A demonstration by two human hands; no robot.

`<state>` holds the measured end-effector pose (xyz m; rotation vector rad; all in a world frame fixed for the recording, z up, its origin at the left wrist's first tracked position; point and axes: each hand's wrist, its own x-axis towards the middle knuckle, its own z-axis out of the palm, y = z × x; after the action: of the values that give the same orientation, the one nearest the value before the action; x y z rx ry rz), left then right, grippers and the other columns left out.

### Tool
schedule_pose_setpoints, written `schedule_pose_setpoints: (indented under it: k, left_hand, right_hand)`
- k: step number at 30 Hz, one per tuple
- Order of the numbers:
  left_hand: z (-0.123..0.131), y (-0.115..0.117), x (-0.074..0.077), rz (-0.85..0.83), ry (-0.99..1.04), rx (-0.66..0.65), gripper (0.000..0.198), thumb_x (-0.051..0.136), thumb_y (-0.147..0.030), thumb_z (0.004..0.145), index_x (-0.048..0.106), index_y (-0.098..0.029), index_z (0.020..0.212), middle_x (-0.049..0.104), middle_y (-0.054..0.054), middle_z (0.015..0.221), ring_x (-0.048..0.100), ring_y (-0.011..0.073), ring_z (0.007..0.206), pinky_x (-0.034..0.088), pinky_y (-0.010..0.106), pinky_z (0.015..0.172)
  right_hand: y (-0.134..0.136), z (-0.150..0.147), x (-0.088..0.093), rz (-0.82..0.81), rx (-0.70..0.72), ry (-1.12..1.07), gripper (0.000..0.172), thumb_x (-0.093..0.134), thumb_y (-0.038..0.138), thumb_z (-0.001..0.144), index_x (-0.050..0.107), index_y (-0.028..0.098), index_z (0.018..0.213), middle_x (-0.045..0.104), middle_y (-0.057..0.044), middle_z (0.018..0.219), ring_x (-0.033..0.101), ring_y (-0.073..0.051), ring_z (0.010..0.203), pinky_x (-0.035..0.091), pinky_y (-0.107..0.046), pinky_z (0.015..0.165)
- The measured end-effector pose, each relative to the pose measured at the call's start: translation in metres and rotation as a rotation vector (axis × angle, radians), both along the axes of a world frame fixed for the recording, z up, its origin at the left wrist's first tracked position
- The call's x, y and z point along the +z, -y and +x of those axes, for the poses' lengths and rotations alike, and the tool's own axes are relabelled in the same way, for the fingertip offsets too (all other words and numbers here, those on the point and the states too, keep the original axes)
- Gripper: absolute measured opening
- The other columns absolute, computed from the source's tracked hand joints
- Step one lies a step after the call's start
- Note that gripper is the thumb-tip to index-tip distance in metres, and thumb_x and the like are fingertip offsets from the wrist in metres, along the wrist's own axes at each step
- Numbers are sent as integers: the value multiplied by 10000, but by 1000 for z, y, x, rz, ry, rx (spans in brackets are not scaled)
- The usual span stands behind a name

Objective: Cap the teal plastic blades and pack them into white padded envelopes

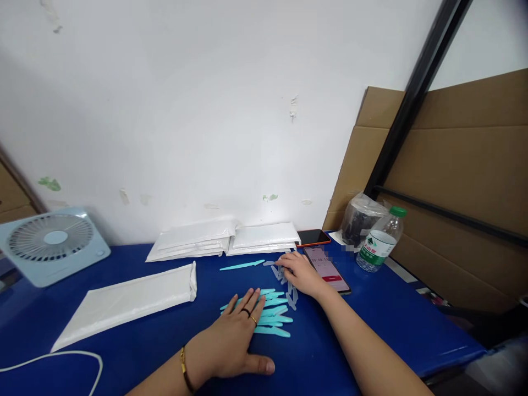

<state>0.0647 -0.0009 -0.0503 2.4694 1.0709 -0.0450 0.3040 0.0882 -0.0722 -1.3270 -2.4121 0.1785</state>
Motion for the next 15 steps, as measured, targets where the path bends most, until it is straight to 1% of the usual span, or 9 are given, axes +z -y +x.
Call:
schedule_pose_setpoints:
  k: [2,3,5,7,8,10,12,15]
  left_hand:
    - [0,-13,-5,110,15,75,903,324,-732,732,13,-235,1419,20,71,1488,20,284,1356,75,481,1083]
    - [-1,-22,-9,184,23,151,868,274,-717,762,28,-209,1422,36,81,1488,29,277,1358,72,474,1083]
    - [-4,-41,-17,309,13,336,839,210,-696,791,134,-142,1417,105,125,1479,66,289,1352,91,477,1075]
    - [-8,-55,-23,358,-8,449,827,214,-698,789,242,-133,1393,225,153,1446,157,319,1323,177,482,1040]
    - [-10,-60,-25,367,-15,474,801,213,-689,796,282,-144,1379,286,153,1419,203,320,1303,217,478,1018]
    - [-13,-64,-27,376,-15,475,735,209,-653,821,324,-169,1362,365,142,1370,268,305,1267,268,455,985]
    - [-15,-63,-27,383,-8,459,692,210,-614,842,332,-170,1359,381,135,1357,287,289,1255,284,432,980]
    - [-15,-59,-25,384,11,443,687,243,-594,846,318,-152,1366,361,137,1371,289,284,1259,278,407,1002]
  right_hand:
    - [1,-5,1,20,10,15,349,395,180,851,575,264,1138,571,-49,1126,437,-210,1038,313,-365,871]
    - [2,-8,2,32,13,27,349,391,199,858,564,269,1154,567,-47,1138,426,-215,1050,306,-370,877]
    - [3,-13,3,51,13,59,348,376,238,875,550,276,1173,567,-47,1145,412,-222,1056,290,-379,886]
    - [4,-17,4,54,10,98,352,354,269,890,542,278,1187,575,-49,1134,409,-225,1050,277,-385,889]
    - [4,-18,5,53,3,112,356,344,278,895,538,278,1194,579,-51,1129,410,-226,1047,273,-388,890]
    - [4,-18,5,47,-14,132,367,333,284,896,529,276,1207,580,-52,1137,409,-228,1049,268,-393,892]
    - [2,-15,4,34,-25,142,378,335,271,888,525,280,1214,574,-45,1161,404,-229,1063,264,-399,897]
    - [0,-10,2,14,-19,150,406,341,231,865,515,304,1225,553,-23,1213,379,-234,1114,250,-412,913]
